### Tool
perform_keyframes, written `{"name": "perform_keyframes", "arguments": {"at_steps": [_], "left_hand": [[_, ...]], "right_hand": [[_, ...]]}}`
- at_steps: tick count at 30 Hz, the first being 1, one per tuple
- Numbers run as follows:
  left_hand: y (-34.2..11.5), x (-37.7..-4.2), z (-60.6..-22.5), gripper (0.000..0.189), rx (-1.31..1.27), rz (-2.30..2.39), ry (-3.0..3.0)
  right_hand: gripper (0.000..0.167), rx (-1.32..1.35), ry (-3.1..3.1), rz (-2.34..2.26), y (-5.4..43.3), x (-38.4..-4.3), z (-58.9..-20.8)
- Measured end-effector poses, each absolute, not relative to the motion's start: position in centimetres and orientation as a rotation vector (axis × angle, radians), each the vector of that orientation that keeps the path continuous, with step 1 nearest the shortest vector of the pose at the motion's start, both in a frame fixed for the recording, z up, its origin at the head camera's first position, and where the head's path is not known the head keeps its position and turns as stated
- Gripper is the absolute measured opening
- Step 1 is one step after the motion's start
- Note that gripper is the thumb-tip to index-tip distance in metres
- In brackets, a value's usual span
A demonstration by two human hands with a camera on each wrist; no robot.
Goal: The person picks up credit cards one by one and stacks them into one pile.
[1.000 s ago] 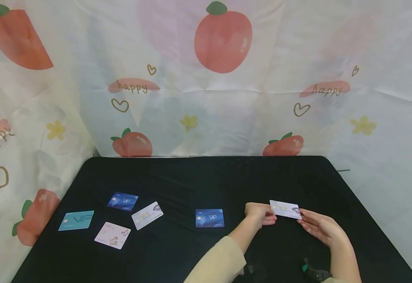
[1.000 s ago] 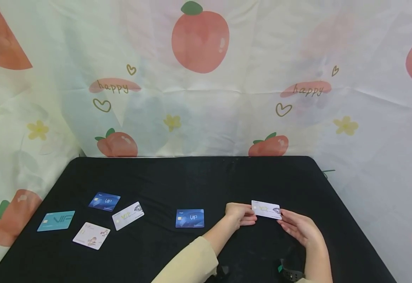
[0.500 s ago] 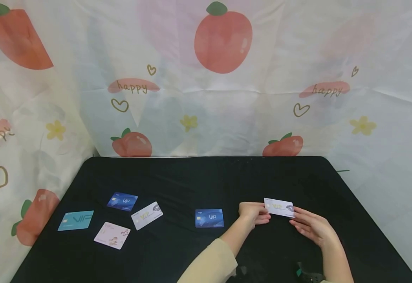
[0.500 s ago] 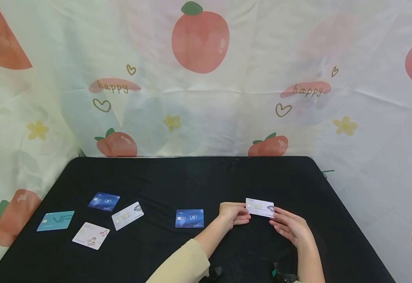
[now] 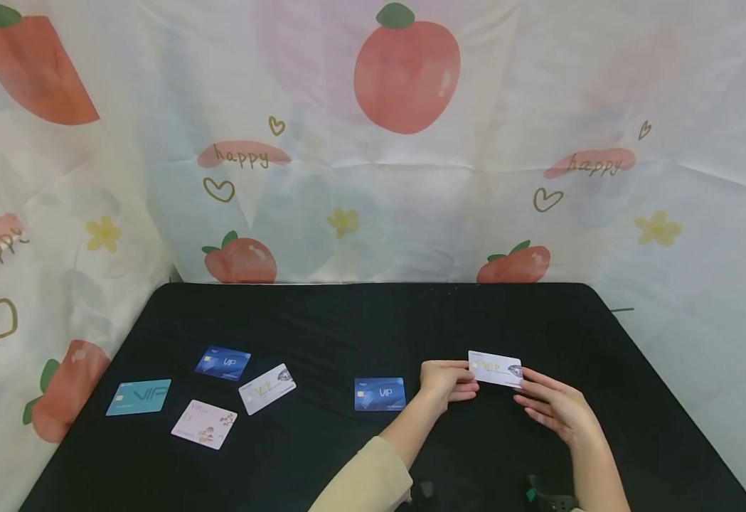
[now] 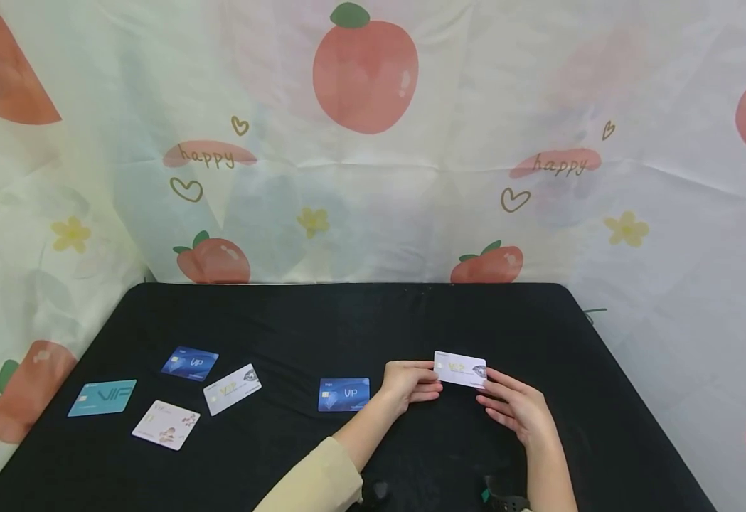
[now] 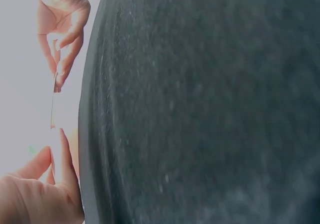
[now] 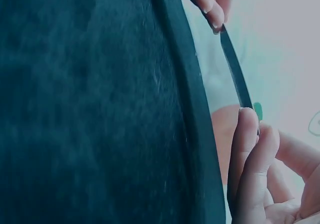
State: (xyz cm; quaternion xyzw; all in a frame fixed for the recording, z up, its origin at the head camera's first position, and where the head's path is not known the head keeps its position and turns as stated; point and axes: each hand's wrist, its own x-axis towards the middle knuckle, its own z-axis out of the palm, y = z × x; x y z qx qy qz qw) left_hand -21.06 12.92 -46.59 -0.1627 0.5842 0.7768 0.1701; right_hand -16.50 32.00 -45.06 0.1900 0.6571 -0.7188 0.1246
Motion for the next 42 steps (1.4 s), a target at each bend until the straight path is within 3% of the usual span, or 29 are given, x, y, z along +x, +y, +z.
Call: {"name": "perform_keyframes", "arguments": {"at_steps": [4, 14, 42], "left_hand": [[11.8, -21.1, -46.7, 0.019, -0.440, 2.204, 1.651], [9.5, -21.1, -46.7, 0.024, -0.409, 2.215, 1.605], [1.9, -20.6, -46.3, 0.032, -0.411, 2.276, 1.630]], "right_hand": [[0.025, 0.538, 1.929, -2.093, 31.2, -16.7, -44.9], [0.062, 0.530, 1.971, -2.033, 29.3, -17.5, -44.9], [0.054, 0.537, 2.030, -2.029, 21.5, -18.4, -45.2]]}}
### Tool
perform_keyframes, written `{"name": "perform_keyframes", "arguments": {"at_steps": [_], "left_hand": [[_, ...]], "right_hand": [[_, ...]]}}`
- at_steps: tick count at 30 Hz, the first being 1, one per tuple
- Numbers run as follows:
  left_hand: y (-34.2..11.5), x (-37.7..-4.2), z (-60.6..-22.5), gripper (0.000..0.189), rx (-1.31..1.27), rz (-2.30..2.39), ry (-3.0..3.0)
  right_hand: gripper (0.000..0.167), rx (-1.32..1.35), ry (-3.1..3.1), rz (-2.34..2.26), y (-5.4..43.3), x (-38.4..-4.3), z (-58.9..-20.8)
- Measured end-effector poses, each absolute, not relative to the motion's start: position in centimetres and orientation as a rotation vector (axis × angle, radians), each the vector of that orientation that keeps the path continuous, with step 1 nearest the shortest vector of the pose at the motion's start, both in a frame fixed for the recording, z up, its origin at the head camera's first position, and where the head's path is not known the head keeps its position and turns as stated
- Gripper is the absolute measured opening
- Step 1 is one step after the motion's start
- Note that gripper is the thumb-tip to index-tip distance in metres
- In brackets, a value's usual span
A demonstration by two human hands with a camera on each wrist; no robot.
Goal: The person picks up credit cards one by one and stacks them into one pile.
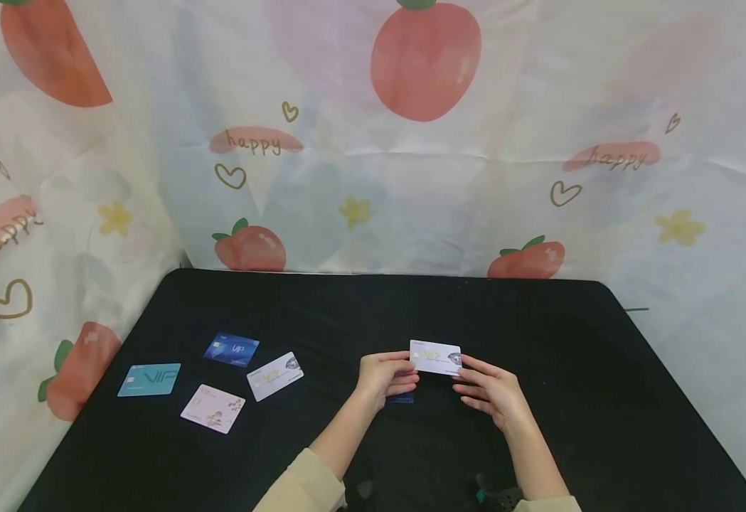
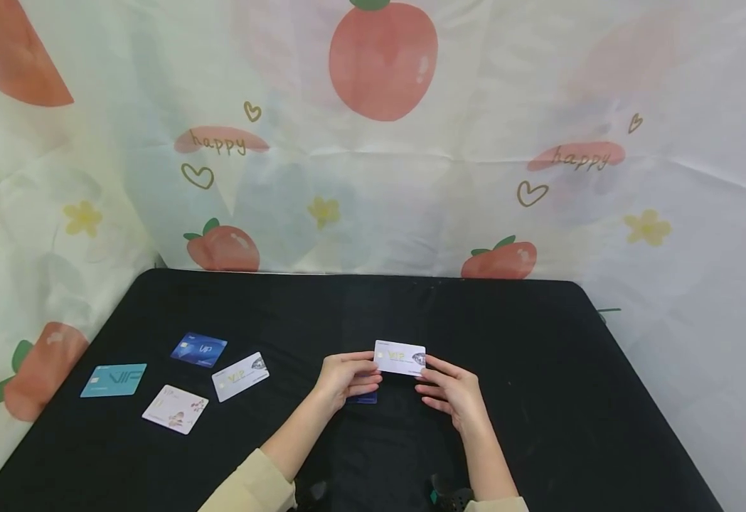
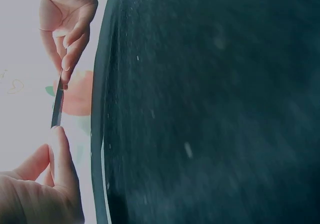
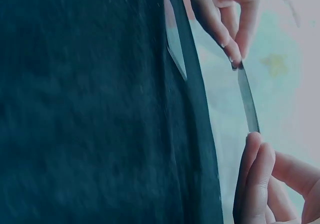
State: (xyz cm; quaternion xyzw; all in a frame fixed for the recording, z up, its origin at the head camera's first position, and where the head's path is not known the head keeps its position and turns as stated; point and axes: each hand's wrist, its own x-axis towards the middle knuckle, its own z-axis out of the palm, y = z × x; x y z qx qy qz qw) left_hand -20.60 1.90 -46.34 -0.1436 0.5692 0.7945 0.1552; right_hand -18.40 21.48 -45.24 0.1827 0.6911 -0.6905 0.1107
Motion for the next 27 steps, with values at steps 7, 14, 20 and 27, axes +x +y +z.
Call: {"name": "perform_keyframes", "arguments": {"at_steps": [7, 14, 20, 27], "left_hand": [[0.4, -20.5, -46.0, 0.031, -0.416, 2.271, 1.654], [-0.4, -20.0, -46.2, 0.031, -0.441, 2.243, 1.676], [-1.5, -19.4, -46.6, 0.032, -0.440, 2.249, 1.691], [-2.9, -18.6, -46.8, 0.033, -0.434, 2.253, 1.710]], "right_hand": [[0.049, 0.553, 2.044, -2.026, 19.9, -18.5, -45.2], [0.048, 0.531, 2.043, -2.034, 19.2, -18.4, -45.2], [0.046, 0.508, 2.063, -2.018, 18.2, -18.1, -45.3], [0.042, 0.497, 2.076, -2.007, 16.7, -17.7, -45.9]]}}
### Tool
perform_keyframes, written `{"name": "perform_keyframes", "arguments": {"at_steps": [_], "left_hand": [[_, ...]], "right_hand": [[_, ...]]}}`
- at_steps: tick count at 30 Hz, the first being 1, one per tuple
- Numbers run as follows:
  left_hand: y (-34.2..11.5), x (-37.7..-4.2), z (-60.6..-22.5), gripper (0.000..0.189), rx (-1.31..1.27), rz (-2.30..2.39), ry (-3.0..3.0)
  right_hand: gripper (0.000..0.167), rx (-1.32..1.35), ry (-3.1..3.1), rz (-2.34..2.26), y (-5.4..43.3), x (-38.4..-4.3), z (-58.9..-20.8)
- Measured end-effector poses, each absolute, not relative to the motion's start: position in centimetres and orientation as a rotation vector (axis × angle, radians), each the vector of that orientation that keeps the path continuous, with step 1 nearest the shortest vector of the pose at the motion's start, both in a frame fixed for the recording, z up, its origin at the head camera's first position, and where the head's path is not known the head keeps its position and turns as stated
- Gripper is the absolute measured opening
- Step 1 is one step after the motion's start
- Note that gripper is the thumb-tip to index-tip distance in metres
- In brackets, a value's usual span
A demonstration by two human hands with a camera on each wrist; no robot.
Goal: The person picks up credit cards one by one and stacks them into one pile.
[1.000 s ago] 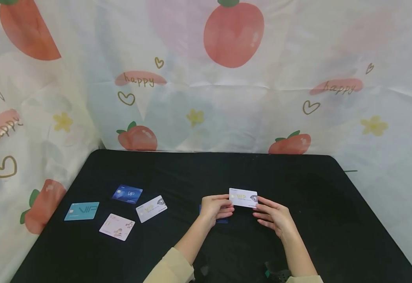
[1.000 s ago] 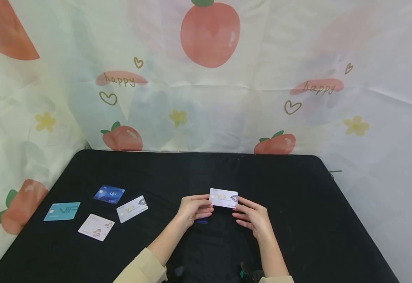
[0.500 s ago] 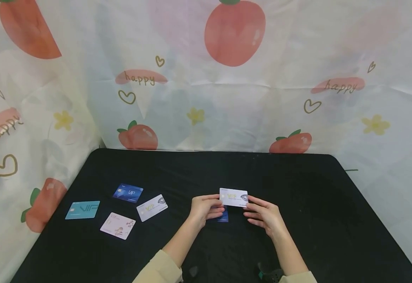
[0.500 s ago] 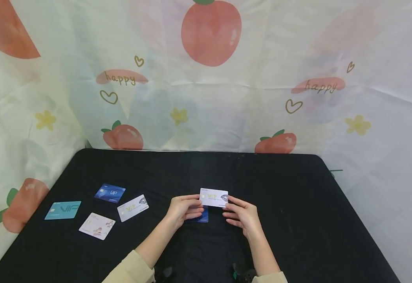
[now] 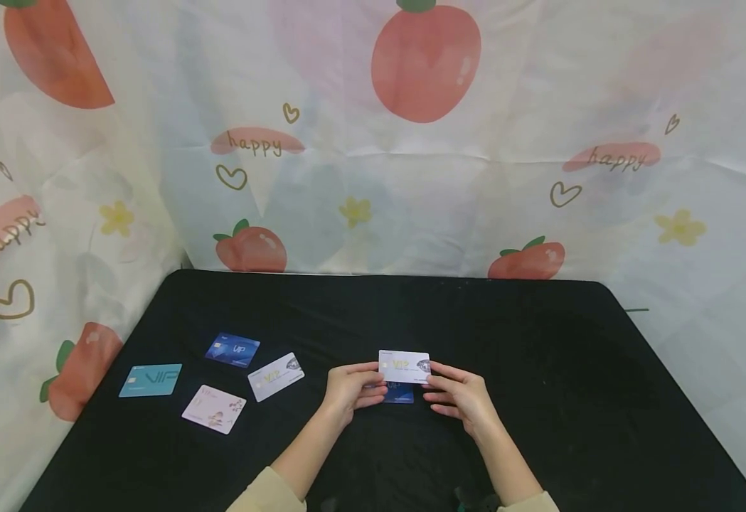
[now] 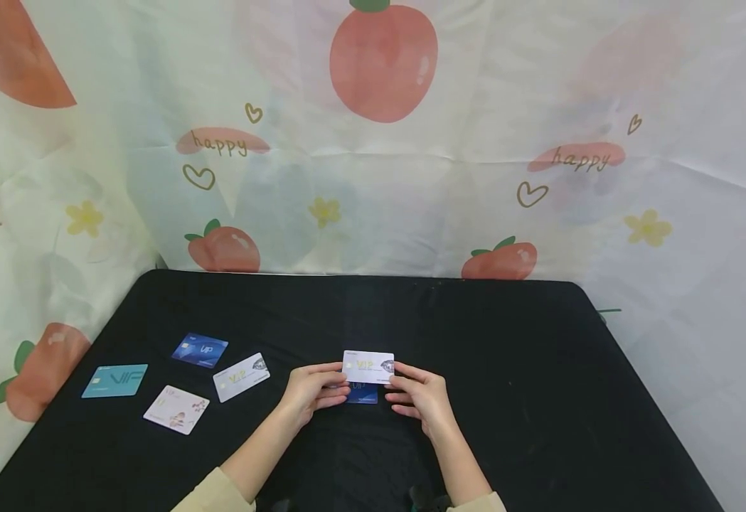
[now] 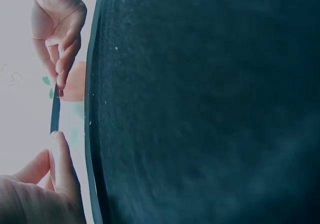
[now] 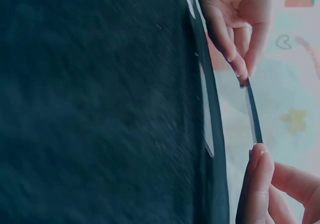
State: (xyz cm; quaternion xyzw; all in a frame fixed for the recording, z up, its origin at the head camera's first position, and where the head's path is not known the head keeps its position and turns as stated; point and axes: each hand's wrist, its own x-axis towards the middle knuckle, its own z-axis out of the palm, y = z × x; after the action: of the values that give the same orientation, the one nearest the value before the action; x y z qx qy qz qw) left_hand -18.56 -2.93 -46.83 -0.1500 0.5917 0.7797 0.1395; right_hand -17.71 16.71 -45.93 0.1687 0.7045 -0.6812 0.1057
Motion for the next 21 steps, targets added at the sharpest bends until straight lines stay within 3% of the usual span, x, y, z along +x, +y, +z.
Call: {"name": "perform_keyframes", "arguments": {"at_steps": [21], "left_hand": [[-5.0, -17.2, -47.6, 0.033, -0.509, 2.148, 1.780]], "right_hand": [[0.035, 0.499, 2.094, -1.918, 14.7, -17.2, -47.3]]}}
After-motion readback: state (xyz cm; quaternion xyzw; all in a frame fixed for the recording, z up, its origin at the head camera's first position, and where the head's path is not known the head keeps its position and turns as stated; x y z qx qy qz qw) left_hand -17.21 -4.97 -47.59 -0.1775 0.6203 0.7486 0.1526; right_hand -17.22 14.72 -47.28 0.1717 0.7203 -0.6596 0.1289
